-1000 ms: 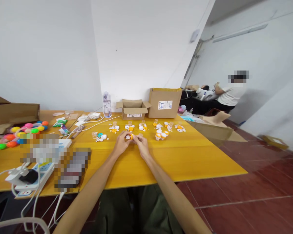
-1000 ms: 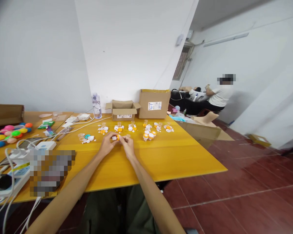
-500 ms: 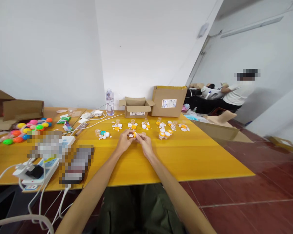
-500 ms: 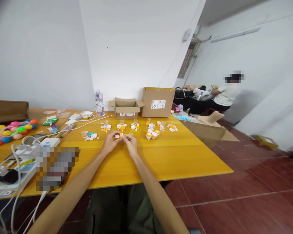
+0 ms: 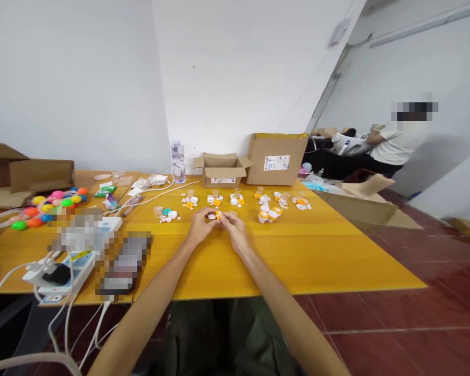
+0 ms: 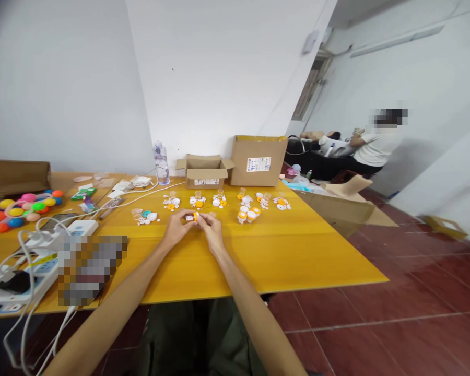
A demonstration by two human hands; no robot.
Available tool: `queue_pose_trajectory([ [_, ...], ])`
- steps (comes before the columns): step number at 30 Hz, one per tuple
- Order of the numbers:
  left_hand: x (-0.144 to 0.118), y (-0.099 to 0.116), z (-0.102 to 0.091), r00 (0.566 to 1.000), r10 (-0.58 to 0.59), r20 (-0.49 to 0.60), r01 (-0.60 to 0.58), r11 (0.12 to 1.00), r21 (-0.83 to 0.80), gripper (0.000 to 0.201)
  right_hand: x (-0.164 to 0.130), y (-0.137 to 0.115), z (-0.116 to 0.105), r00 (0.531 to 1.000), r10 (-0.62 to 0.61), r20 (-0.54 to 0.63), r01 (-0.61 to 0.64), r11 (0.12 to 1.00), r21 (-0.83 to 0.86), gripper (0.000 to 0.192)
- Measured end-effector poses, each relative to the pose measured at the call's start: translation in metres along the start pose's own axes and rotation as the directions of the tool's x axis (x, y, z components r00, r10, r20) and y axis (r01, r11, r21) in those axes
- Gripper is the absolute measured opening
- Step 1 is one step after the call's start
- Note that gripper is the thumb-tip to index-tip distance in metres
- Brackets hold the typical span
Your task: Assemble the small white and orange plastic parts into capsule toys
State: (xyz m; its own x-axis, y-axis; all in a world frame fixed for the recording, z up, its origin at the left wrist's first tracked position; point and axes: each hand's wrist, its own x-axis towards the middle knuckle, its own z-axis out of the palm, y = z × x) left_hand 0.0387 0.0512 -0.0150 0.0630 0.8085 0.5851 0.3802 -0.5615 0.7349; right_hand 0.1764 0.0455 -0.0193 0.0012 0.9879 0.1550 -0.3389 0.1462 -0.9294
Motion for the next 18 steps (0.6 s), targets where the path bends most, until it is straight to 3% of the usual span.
queue_pose_trajectory([
  [11,-0.0029,0.0037,-0.0004,1.000,0.015,-0.002,-0.015,1.000,0.022,0.020,0.0023,0.0061,-0.0034,0.997,0.042,0.064,-0.045,0.998,0.053,0.038],
  [18,-0.0060,0.0047,-0.0004,1.000,-0.004,0.009,0.004,1.000,0.007,0.032,0.0023,0.0065,-0.0068,0.998,0.062,0.034,-0.066,0.987,0.144,0.031],
])
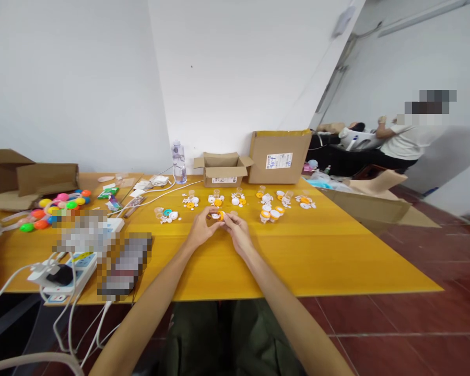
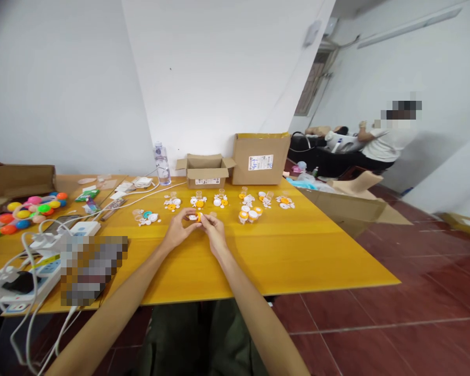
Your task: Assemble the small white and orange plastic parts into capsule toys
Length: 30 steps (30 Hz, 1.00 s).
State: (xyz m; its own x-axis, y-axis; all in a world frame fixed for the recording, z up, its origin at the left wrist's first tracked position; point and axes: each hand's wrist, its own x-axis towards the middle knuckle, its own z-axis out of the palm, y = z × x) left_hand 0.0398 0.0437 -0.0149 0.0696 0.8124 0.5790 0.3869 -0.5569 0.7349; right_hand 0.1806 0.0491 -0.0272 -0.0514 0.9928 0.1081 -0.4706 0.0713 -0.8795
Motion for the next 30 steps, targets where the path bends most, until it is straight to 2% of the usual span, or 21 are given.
queue_pose_trajectory([
  [5,0.0016,0.0038,-0.0023,0.999,-0.027,0.023,0.028,0.997,-0.070,0.017,0.0005,0.0014,-0.0007,1.000,-0.013,-0.026,0.014,0.999,0.036,0.032],
  [16,0.0013,0.0026,-0.0006,0.999,-0.036,0.021,0.037,0.996,-0.077,0.019,-0.0017,0.0004,0.0017,0.999,-0.003,-0.052,0.005,0.999,0.039,0.031],
  [19,0.0011,0.0004,0.0012,0.999,-0.017,0.033,0.018,0.999,-0.040,0.030,-0.0021,-0.0001,0.0015,0.999,0.009,-0.053,-0.007,1.000,0.024,0.032],
  [24,0.0023,-0.0019,0.0013,0.999,0.022,0.044,-0.022,1.000,-0.010,0.022,-0.0025,0.0003,0.0006,1.000,0.008,-0.026,-0.009,1.000,-0.016,0.034],
  [30,0.0020,0.0008,0.0001,0.996,0.076,0.042,-0.075,0.997,-0.037,0.023,-0.0030,0.0013,0.0004,1.000,0.002,-0.013,-0.002,0.999,-0.035,0.037],
])
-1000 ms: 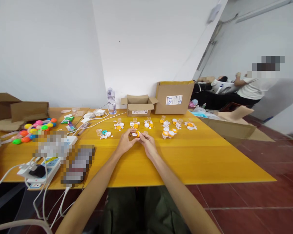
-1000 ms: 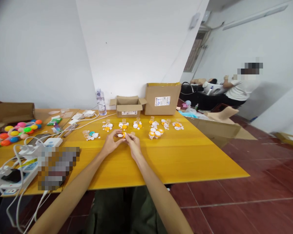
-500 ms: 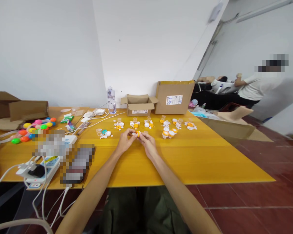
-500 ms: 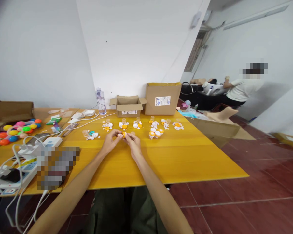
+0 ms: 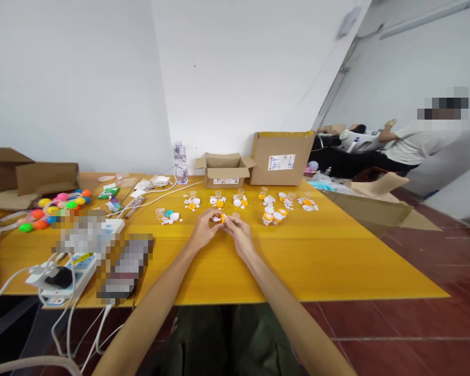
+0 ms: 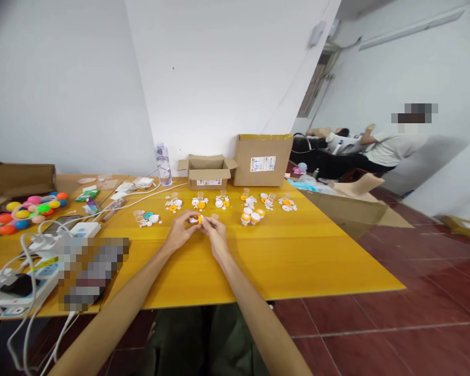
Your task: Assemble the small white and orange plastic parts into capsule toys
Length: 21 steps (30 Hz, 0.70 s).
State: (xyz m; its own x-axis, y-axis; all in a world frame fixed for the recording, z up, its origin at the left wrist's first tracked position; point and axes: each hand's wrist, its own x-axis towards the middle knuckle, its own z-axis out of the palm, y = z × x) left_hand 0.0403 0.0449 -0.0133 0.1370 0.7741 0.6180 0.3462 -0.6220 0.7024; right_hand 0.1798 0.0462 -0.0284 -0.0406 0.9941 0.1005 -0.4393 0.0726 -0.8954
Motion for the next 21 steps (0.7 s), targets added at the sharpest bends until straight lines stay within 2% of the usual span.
queue_pose_trajectory([
  [9,-0.0014,0.0068,-0.0015,1.000,-0.011,0.007,0.011,1.000,0.023,0.020,-0.0011,-0.0009,0.0003,1.000,0.007,-0.001,-0.007,1.000,0.001,0.038],
  [21,-0.0028,0.0048,-0.0011,1.000,-0.011,-0.006,0.012,0.999,0.053,0.015,-0.0007,0.0006,-0.0004,1.000,0.018,-0.018,-0.017,1.000,0.025,0.034],
])
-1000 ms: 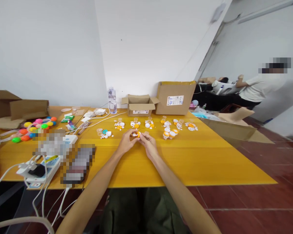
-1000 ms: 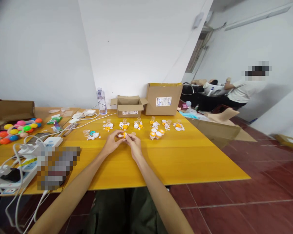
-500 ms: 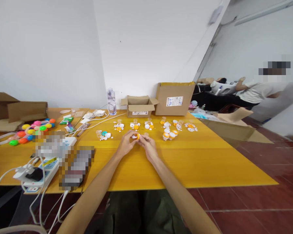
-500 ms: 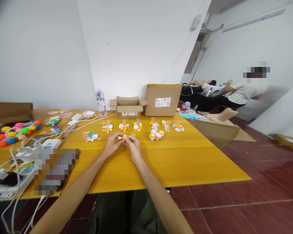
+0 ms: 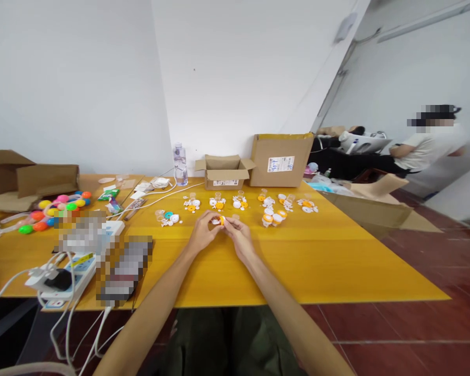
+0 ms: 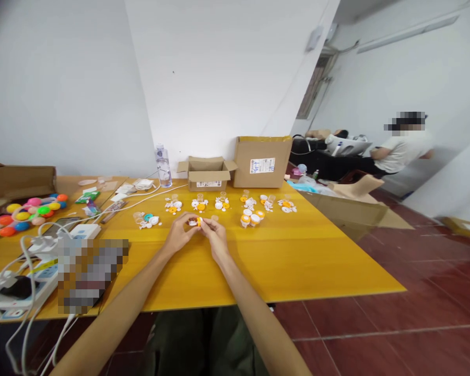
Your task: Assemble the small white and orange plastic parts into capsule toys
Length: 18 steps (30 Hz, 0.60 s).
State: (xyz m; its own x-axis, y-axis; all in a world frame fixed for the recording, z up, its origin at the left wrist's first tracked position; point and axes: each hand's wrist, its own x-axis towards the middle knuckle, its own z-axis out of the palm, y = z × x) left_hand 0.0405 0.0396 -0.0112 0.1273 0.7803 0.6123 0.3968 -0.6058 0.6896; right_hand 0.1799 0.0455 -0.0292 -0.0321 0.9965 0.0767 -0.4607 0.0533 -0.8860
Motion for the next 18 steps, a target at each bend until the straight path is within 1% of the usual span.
queue_pose_trajectory([
  [9,-0.0013,0.0017,-0.0017,0.997,0.060,0.044,-0.061,0.998,0.022,0.026,-0.0017,-0.0028,0.0008,1.000,0.013,0.010,-0.014,1.000,0.016,0.032],
  [14,-0.0016,0.0016,-0.0011,0.997,0.056,0.045,-0.057,0.998,0.019,0.023,-0.0015,-0.0027,-0.0002,1.000,0.011,0.017,-0.011,1.000,0.003,0.034],
  [18,-0.0001,0.0008,-0.0001,0.998,0.050,0.030,-0.050,0.999,0.004,0.020,-0.0012,-0.0028,-0.0013,0.998,0.020,0.052,-0.019,1.000,-0.011,0.036],
])
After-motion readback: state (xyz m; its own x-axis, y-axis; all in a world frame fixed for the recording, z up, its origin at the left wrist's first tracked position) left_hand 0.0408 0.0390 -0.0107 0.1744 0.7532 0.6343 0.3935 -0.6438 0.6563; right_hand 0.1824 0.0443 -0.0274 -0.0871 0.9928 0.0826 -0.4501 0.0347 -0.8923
